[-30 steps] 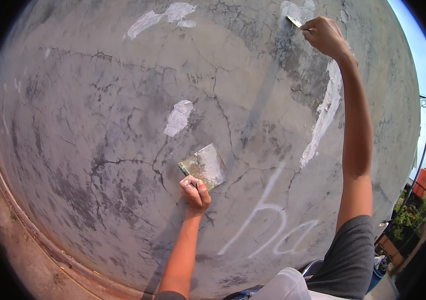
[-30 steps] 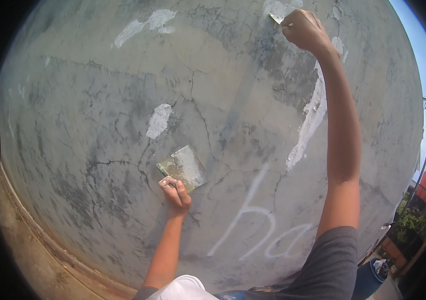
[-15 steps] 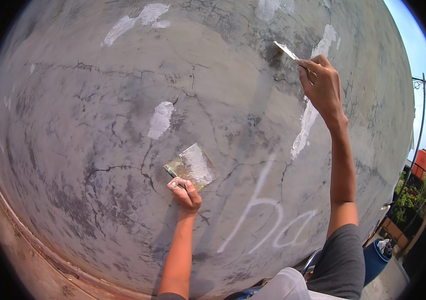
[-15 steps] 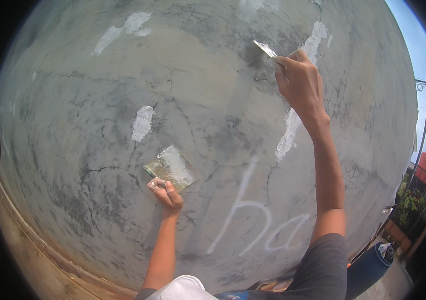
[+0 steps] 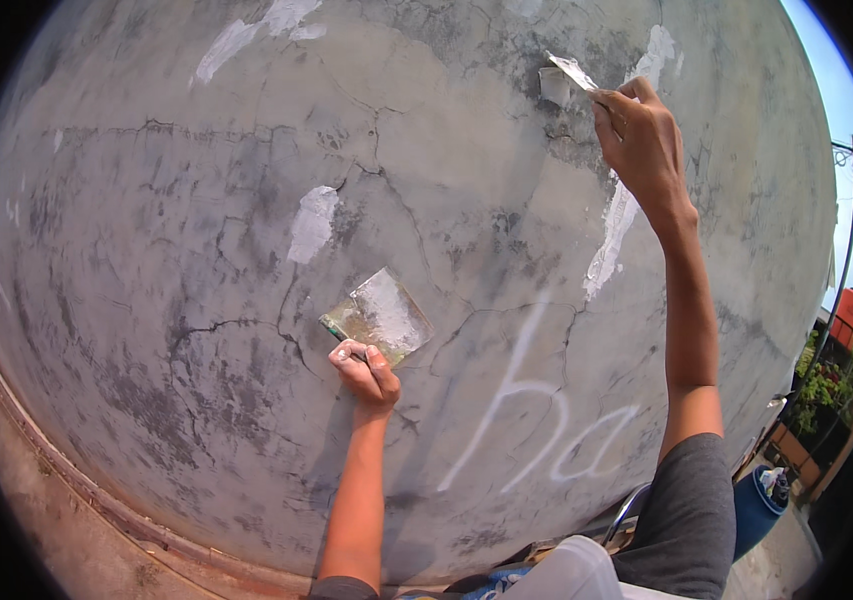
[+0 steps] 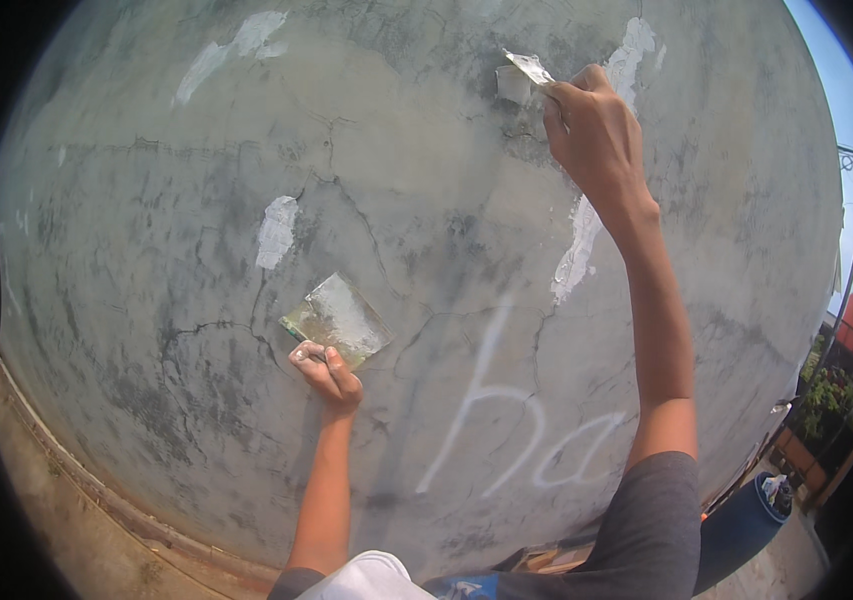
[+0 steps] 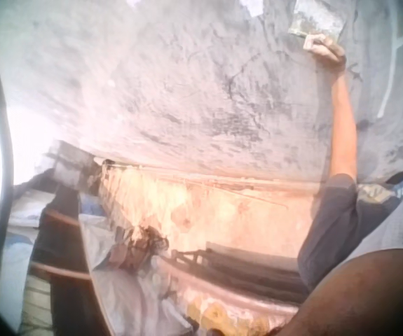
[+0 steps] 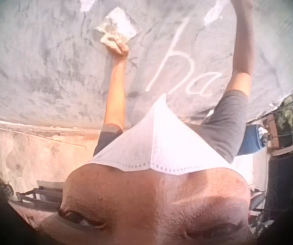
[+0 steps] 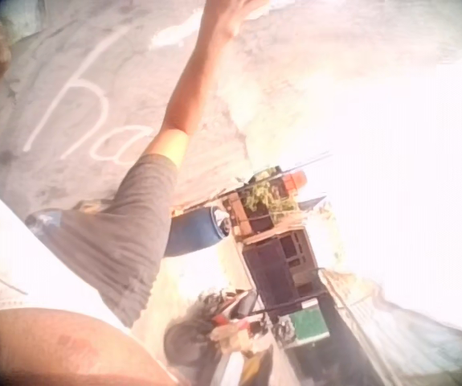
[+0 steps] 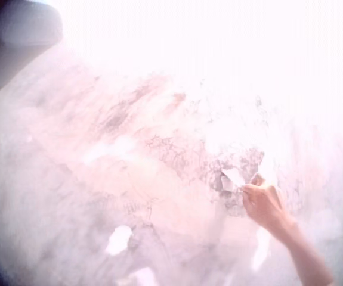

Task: The person uses a putty knife and a hawk to apply white plaster to a cracked concrete wall. They repeatedly scoop plaster from a red bowl, transfer it to the hawk, and spread it over cracks and patches on the wall surface.

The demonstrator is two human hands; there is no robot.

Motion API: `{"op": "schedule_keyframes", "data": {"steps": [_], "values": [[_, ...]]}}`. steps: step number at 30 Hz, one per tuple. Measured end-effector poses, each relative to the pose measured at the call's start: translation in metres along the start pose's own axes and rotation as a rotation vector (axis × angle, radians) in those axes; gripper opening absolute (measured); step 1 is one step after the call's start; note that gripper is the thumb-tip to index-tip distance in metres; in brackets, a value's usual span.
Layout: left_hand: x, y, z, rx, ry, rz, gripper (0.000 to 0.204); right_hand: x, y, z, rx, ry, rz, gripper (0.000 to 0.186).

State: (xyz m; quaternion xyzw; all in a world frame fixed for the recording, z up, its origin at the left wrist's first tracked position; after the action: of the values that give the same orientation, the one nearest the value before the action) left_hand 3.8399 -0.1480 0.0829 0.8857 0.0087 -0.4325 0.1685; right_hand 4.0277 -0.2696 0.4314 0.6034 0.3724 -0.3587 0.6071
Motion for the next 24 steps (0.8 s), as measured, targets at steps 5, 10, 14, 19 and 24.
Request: {"op": "schedule_keyframes", "data": {"steps": [5,10,14,19,24], "values": [[0.001,-0.001,-0.001,-0.018,-0.014,-0.050,0.021,0.037,-0.014,-0.019,0.053,-0.173,0.051,0.017],[-0.005,0.006,0.007,-0.071,0.013,-0.168,0.020,0.028,0.011,0.007,-0.093,-0.173,0.026,0.018],[-0.002,0.011,-0.003,-0.051,0.009,-0.145,0.021,-0.005,0.034,0.002,0.039,-0.046,0.004,0.018],[-0.003,0.009,0.001,-0.087,0.000,-0.136,0.021,0.027,0.019,0.002,0.070,-0.181,0.051,0.018],[-0.008,0.006,0.012,-0.115,0.015,-0.124,0.020,0.059,-0.002,0.012,-0.161,-0.056,0.002,0.020]]}}
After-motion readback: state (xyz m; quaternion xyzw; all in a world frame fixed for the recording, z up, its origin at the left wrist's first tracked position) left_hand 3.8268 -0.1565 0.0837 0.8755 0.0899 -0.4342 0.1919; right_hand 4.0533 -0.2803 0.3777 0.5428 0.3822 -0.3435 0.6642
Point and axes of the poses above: each hand's wrist, its own x-axis away from the middle knuckle, its own z-axis out of the back of the hand, y = z × x, the point moved 10 cm from there along -x, towards the middle knuckle, and after that the axes turned 10 degrees about x, right-handed, at the moved point
